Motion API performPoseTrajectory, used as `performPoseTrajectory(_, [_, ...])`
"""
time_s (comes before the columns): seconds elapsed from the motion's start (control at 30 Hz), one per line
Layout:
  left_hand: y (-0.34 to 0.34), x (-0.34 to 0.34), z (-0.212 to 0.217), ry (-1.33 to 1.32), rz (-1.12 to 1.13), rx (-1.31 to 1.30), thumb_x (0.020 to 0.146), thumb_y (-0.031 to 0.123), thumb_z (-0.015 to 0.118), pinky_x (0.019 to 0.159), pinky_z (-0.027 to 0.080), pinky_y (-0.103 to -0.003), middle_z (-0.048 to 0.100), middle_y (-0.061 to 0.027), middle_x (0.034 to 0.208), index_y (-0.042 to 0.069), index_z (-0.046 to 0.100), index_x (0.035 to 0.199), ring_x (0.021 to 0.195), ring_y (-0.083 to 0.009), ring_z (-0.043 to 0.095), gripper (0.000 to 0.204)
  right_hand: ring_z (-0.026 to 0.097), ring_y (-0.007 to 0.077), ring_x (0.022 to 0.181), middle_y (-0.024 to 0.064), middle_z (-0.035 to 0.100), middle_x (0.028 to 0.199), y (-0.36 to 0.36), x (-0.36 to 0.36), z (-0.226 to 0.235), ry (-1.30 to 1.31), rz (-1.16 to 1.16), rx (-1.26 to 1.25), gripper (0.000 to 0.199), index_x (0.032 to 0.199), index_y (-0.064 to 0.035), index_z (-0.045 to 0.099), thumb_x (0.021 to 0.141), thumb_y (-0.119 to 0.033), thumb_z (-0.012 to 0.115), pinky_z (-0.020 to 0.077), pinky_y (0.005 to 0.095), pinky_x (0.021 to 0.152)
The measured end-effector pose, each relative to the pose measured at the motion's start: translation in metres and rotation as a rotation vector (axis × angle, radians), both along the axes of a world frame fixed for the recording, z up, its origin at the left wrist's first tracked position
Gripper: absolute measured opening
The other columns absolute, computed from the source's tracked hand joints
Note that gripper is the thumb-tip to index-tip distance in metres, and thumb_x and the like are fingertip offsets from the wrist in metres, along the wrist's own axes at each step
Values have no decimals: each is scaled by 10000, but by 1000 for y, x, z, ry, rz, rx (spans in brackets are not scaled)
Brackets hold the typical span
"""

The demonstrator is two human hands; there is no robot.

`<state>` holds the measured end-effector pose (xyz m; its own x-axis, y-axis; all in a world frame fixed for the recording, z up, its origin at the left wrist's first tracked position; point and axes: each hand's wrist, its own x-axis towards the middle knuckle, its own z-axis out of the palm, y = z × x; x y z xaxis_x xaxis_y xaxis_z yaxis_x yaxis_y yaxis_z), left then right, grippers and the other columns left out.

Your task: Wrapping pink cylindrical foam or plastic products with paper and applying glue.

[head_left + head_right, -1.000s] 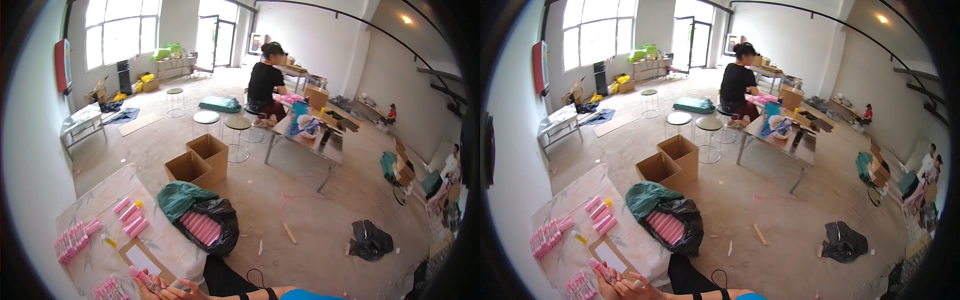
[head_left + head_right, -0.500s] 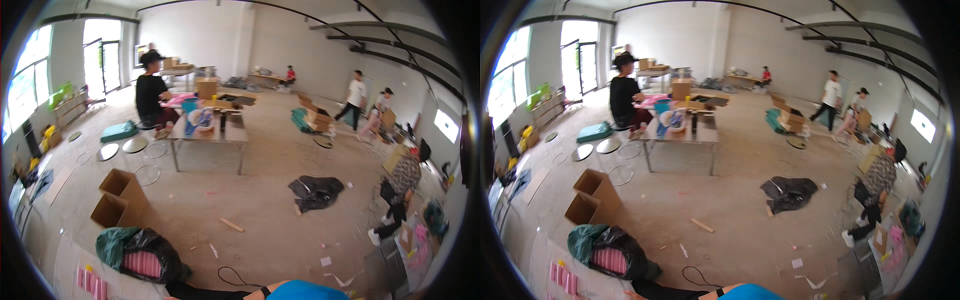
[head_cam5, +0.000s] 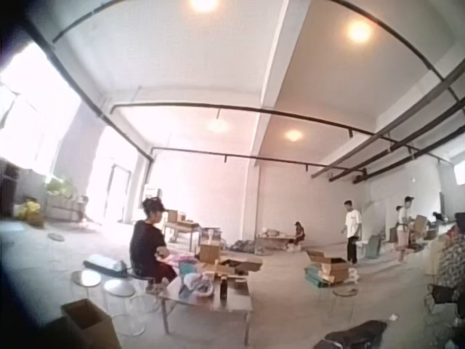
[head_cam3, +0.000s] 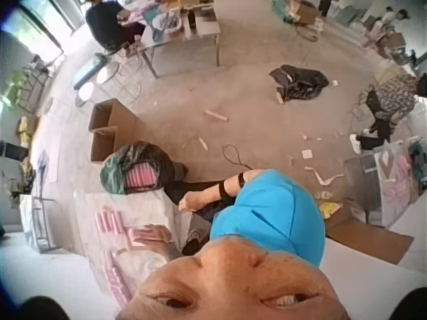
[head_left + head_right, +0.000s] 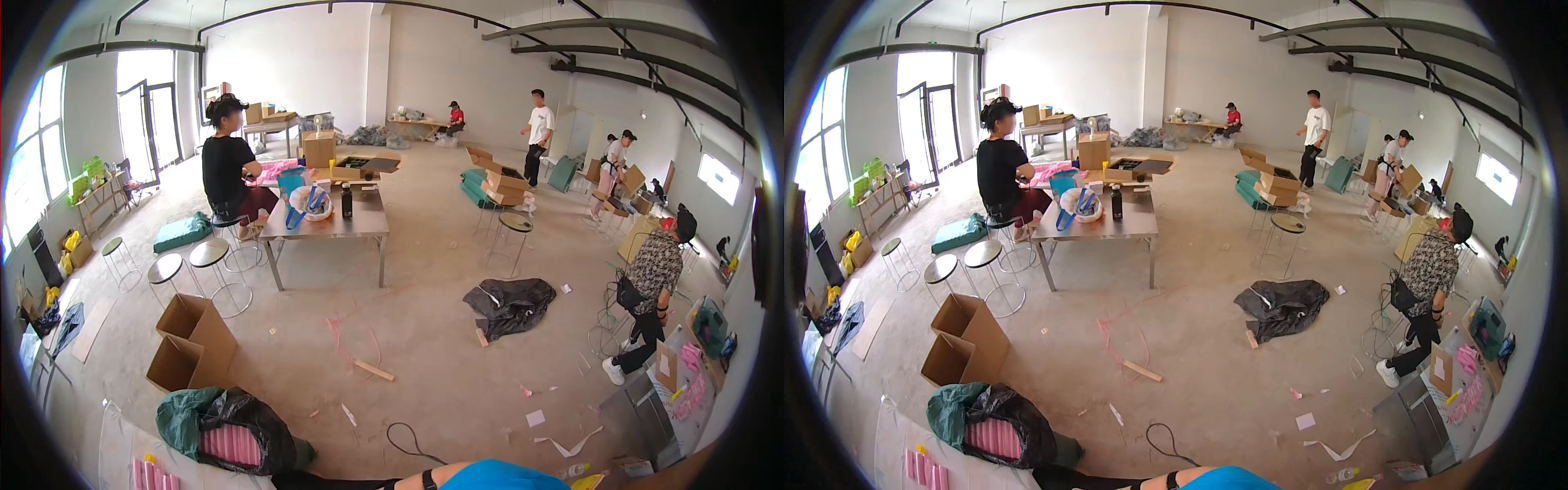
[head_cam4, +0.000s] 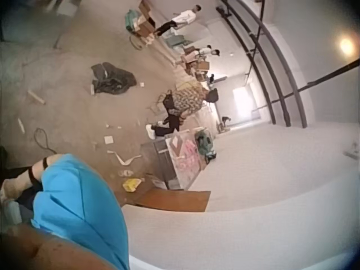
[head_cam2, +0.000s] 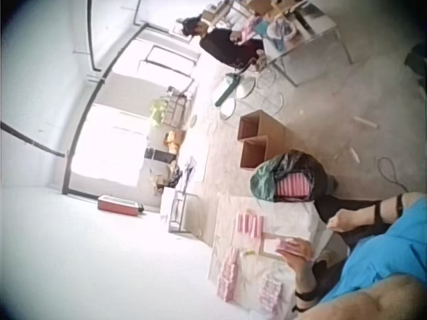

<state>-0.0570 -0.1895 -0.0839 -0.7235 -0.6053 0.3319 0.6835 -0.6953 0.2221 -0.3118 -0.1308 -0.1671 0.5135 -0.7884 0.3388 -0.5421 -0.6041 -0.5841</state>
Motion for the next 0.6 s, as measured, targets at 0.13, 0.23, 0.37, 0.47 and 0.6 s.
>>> performPoseTrajectory(0.13, [6, 4, 1, -29, 37, 0, 950, 462, 409, 879, 450, -643, 638, -219, 1142, 40, 585, 1212, 993, -429, 612, 528, 613, 341, 668, 102, 611, 723, -4, 3, -19, -221, 25, 159, 116, 770, -95, 586, 871, -146, 564, 472, 445, 584])
performPoseTrajectory(0.23, [13, 9, -2, -49, 71, 5, 951, 467, 407, 861, 452, -634, 639, -218, 1131, 39, 584, 1211, 976, -422, 613, 531, 613, 351, 668, 103, 609, 694, -1, 3, -18, -271, -51, 264, 120, 784, -88, 592, 881, -155, 569, 472, 448, 590])
performPoseTrajectory(0.37, [19, 13, -5, -66, 112, 3, 953, 474, 405, 837, 456, -622, 640, -216, 1116, 37, 583, 1208, 954, -413, 613, 536, 624, 354, 673, 111, 614, 694, -1, 3, 12, -452, -145, 414, 87, 917, -79, 596, 866, -148, 580, 490, 435, 610])
performPoseTrajectory(0.47, [16, 10, -8, -73, 117, -5, 955, 479, 403, 819, 459, -613, 641, -214, 1104, 36, 583, 1207, 937, -407, 613, 540, 631, 348, 754, 133, 619, 775, -7, 5, -7, -452, -107, 285, 157, 996, -66, 589, 848, -119, 581, 499, 421, 671])
performPoseTrajectory(0.6, [17, 9, -13, -90, 132, -5, 956, 485, 400, 795, 463, -601, 642, -212, 1089, 35, 582, 1204, 915, -398, 614, 545, 606, 355, 804, 134, 605, 833, -3, 8, -6, -521, -74, 143, 163, 990, -46, 596, 832, -86, 593, 493, 419, 713])
